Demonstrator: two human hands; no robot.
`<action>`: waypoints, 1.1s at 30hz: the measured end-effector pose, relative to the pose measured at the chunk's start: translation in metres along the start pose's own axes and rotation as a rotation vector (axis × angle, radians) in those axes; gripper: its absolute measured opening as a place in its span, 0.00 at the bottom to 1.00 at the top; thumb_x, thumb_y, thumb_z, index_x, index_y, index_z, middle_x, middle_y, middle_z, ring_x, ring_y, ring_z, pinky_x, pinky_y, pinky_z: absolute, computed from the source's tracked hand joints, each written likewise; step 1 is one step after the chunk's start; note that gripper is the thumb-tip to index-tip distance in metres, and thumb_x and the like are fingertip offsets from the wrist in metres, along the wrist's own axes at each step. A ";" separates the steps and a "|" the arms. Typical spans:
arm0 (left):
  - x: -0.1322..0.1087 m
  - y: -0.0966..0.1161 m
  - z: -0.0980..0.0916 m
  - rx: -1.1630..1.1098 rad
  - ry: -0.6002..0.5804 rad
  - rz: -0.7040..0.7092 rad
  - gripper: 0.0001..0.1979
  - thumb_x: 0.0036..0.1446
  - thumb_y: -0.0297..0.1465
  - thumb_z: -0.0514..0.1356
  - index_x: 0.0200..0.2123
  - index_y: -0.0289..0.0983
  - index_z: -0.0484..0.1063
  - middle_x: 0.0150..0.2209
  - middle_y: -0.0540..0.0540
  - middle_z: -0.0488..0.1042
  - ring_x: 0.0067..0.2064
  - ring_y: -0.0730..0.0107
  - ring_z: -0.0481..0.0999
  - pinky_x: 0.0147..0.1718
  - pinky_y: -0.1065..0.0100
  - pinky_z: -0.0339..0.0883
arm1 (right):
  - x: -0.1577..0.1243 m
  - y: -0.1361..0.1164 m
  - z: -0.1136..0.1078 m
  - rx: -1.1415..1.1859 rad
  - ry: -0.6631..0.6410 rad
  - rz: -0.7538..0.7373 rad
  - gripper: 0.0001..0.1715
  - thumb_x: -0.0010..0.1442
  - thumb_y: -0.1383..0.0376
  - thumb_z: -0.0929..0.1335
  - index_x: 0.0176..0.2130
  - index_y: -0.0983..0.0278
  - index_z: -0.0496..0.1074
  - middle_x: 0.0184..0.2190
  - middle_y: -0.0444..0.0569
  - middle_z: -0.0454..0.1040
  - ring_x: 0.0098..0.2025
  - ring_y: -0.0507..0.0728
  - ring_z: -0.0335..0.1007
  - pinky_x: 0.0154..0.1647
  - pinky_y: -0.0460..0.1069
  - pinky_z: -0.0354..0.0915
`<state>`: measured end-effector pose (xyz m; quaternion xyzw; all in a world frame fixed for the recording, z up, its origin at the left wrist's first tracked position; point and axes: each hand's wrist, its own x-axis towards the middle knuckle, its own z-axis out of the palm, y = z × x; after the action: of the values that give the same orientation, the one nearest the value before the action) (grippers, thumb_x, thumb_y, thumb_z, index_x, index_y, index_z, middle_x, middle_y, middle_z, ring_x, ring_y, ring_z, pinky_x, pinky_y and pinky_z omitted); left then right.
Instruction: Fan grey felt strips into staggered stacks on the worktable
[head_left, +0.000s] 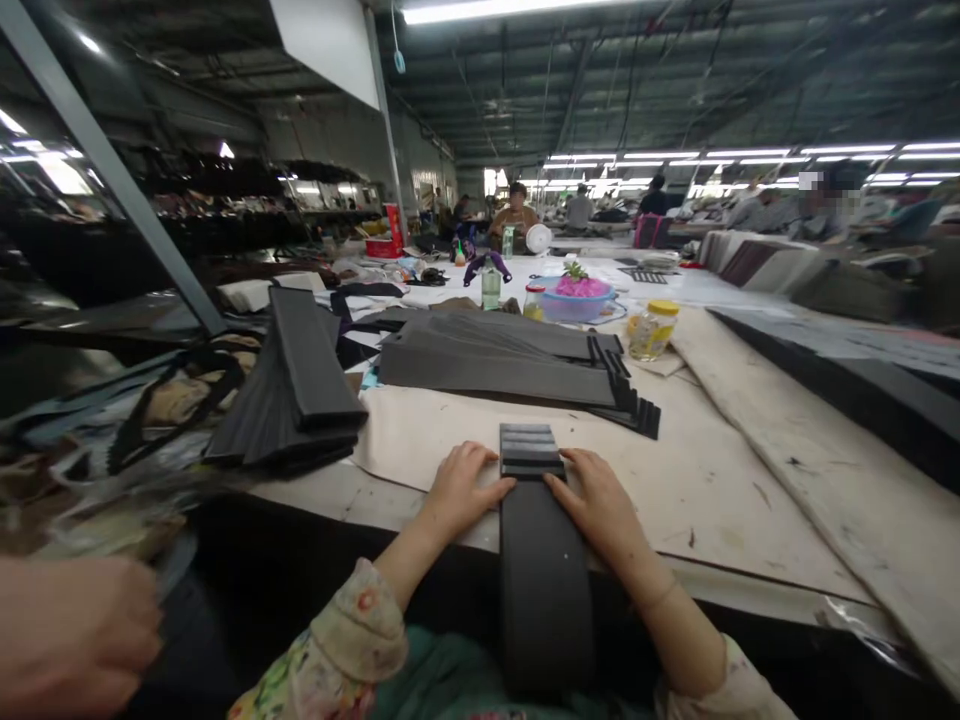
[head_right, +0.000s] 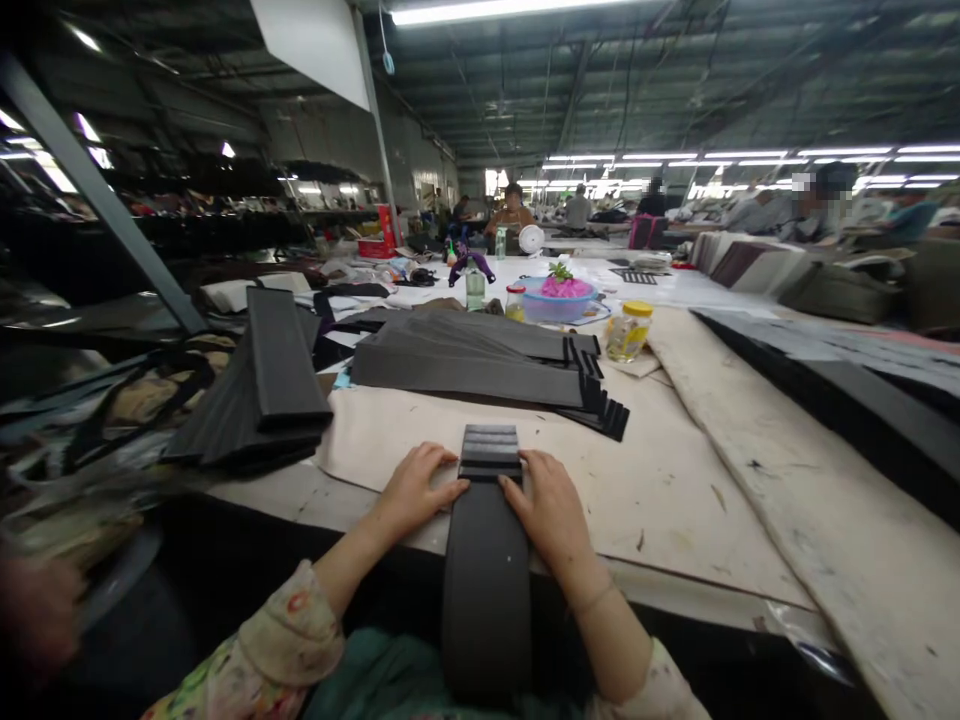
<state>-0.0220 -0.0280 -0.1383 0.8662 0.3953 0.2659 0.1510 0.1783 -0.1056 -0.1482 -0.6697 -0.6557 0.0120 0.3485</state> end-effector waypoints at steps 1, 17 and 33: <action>0.000 0.001 0.000 0.006 0.003 -0.005 0.14 0.51 0.40 0.60 0.37 0.37 0.68 0.39 0.46 0.68 0.43 0.63 0.66 0.43 0.62 0.62 | -0.002 0.001 0.000 -0.009 0.010 0.022 0.25 0.56 0.54 0.63 0.49 0.67 0.64 0.44 0.56 0.68 0.48 0.61 0.63 0.50 0.58 0.60; 0.000 0.000 -0.002 -0.026 -0.053 0.057 0.11 0.53 0.38 0.59 0.38 0.38 0.70 0.41 0.47 0.69 0.45 0.65 0.66 0.46 0.63 0.59 | -0.022 -0.003 -0.008 -0.043 -0.051 -0.044 0.22 0.59 0.56 0.61 0.47 0.66 0.69 0.44 0.54 0.71 0.47 0.59 0.65 0.51 0.55 0.61; -0.002 0.003 -0.002 -0.043 -0.019 0.085 0.09 0.55 0.35 0.57 0.39 0.40 0.70 0.40 0.48 0.68 0.44 0.67 0.67 0.45 0.64 0.61 | -0.021 -0.004 -0.006 -0.053 -0.015 -0.007 0.21 0.58 0.54 0.61 0.47 0.63 0.65 0.44 0.52 0.70 0.47 0.58 0.64 0.50 0.56 0.61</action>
<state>-0.0227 -0.0314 -0.1365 0.8813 0.3509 0.2721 0.1619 0.1747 -0.1274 -0.1511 -0.6764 -0.6605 -0.0016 0.3258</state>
